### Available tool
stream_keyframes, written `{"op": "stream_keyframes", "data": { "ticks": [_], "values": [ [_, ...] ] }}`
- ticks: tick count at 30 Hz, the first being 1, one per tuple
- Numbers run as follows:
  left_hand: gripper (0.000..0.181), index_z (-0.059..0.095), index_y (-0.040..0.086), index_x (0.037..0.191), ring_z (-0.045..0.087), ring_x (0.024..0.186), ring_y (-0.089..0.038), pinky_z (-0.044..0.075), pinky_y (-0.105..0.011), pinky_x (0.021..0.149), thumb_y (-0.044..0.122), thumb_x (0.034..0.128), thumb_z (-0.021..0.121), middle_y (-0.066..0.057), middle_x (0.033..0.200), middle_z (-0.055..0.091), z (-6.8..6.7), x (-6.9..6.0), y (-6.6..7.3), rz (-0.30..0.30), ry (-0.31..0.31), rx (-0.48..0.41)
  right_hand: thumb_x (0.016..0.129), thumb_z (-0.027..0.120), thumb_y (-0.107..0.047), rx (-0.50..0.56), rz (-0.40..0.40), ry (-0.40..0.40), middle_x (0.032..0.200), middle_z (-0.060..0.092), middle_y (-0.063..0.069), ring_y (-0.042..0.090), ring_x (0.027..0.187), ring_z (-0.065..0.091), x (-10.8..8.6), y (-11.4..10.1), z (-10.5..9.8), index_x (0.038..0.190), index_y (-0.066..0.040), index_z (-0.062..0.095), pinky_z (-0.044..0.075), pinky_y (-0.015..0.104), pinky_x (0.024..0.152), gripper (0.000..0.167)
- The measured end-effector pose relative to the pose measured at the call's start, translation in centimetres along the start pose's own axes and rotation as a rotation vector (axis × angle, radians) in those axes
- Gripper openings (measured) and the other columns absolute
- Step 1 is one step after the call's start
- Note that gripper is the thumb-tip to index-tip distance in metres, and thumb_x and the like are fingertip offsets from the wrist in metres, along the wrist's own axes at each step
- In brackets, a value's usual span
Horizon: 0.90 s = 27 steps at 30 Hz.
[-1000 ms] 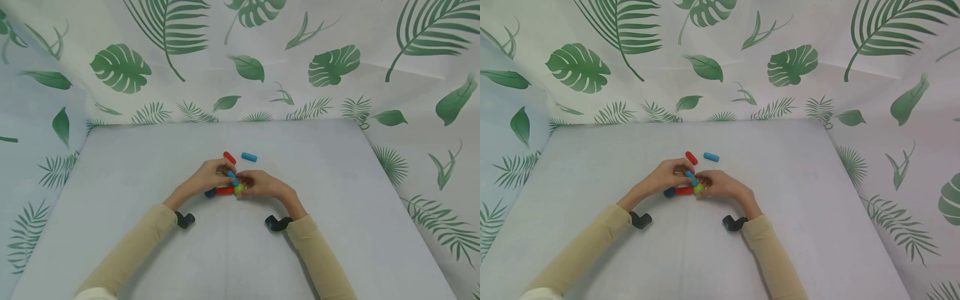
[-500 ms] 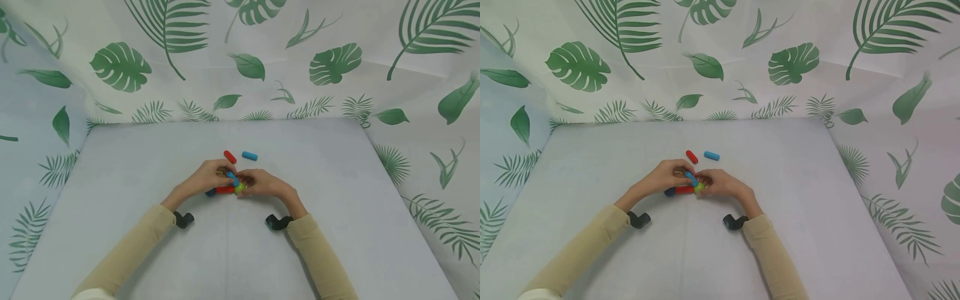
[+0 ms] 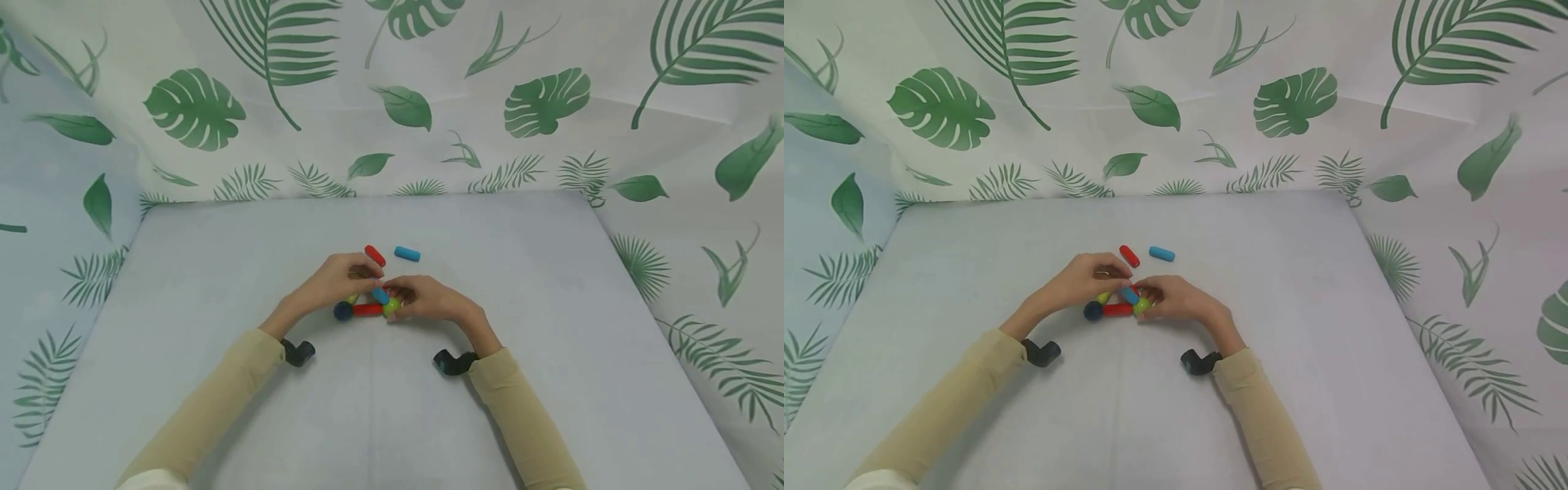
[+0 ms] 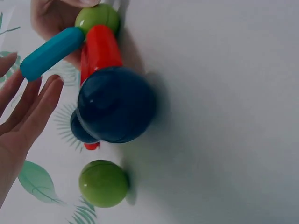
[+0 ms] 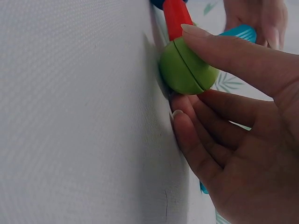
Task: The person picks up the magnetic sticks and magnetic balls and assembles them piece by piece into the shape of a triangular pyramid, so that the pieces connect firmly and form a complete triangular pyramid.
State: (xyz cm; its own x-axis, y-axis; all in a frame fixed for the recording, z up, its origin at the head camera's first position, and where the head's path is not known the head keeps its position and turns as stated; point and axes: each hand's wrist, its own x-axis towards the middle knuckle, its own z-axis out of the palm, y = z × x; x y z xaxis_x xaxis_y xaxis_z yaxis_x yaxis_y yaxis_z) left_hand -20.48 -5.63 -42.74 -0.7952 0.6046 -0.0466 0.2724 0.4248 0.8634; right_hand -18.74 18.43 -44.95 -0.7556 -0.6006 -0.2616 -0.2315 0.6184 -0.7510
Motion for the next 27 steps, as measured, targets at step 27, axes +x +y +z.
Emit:
{"op": "stream_keyframes", "data": {
  "ticks": [27],
  "values": [
    [0.031, 0.069, 0.000, 0.125, 0.063, 0.114, -0.028, 0.056, -0.037, 0.098, 0.002, 0.0950, 0.063, -0.014, 0.123, 0.070, -2.2, 9.2, 0.0, 0.002, -0.168, 0.376, 0.088, 0.083, -0.027, 0.004, 0.030, -0.019, 0.121, 0.067, 0.005, 0.017, 0.105, 0.060, 0.2, 0.4, 0.2, 0.144, -0.006, 0.057, 0.053, 0.032, 0.096, 0.064]
  ]
}}
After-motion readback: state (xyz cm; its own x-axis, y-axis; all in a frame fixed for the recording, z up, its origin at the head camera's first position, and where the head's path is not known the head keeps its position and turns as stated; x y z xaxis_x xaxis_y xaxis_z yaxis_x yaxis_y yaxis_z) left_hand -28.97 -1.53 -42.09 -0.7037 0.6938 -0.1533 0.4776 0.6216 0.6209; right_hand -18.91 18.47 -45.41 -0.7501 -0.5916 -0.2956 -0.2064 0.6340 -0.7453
